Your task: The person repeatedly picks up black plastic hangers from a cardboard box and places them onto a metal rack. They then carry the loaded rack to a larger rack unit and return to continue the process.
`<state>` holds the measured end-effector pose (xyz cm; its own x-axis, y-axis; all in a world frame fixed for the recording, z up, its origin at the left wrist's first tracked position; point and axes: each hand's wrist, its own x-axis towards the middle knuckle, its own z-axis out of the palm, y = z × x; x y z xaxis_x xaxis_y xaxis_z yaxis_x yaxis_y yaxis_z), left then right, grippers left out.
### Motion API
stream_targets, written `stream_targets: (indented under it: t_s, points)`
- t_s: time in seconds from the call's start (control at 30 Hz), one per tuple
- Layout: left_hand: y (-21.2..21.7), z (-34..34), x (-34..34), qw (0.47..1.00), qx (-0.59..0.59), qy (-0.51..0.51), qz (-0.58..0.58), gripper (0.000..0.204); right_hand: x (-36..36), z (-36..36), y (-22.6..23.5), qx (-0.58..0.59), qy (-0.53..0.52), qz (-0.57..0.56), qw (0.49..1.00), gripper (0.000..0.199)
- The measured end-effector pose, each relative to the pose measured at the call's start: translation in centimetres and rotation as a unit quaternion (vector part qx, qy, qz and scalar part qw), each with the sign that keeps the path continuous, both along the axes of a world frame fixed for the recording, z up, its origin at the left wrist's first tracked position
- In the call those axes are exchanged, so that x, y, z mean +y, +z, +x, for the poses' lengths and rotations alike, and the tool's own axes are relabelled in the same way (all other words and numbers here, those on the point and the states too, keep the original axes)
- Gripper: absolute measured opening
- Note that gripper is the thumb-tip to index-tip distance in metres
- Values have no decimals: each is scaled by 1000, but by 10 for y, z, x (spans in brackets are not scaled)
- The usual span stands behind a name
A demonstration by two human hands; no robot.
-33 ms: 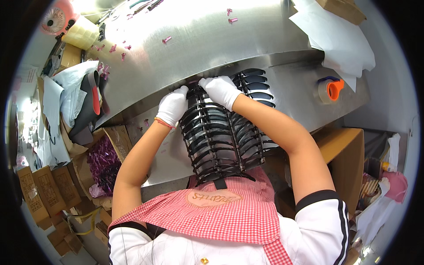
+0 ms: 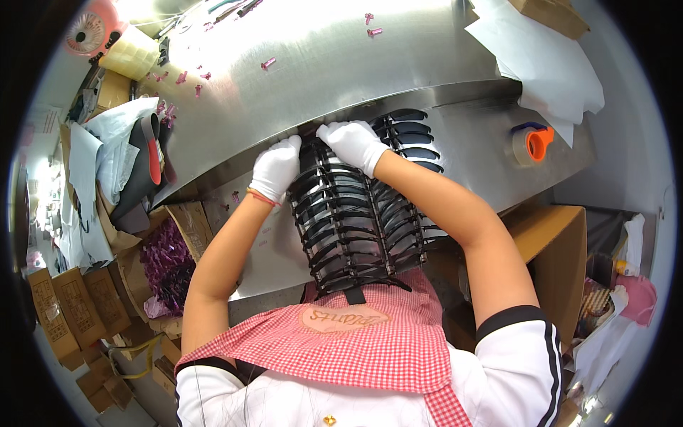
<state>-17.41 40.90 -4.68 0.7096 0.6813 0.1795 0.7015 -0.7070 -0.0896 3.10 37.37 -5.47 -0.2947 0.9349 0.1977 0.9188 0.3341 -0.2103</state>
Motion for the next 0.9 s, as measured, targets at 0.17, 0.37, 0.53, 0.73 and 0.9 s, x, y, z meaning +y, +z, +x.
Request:
stream_targets:
  t_s: [0.17,0.37,0.53,0.73,0.9]
  points:
    - [10,-3,-1,999,-33,-13,3,15,-4,2,9,11,52,96,994,16]
    - [55,-4,18,846,23,69,-529,52,12,13,49,78,70,-368,924,72]
    - [62,-4,22,711,-21,126,-692,69,26,18,56,132,127,-505,844,67]
    - [30,0,5,813,2,74,-577,53,-1,6,49,33,74,-366,927,47]
    - [16,0,-26,926,-43,59,-370,33,-35,-7,47,4,21,-244,970,35]
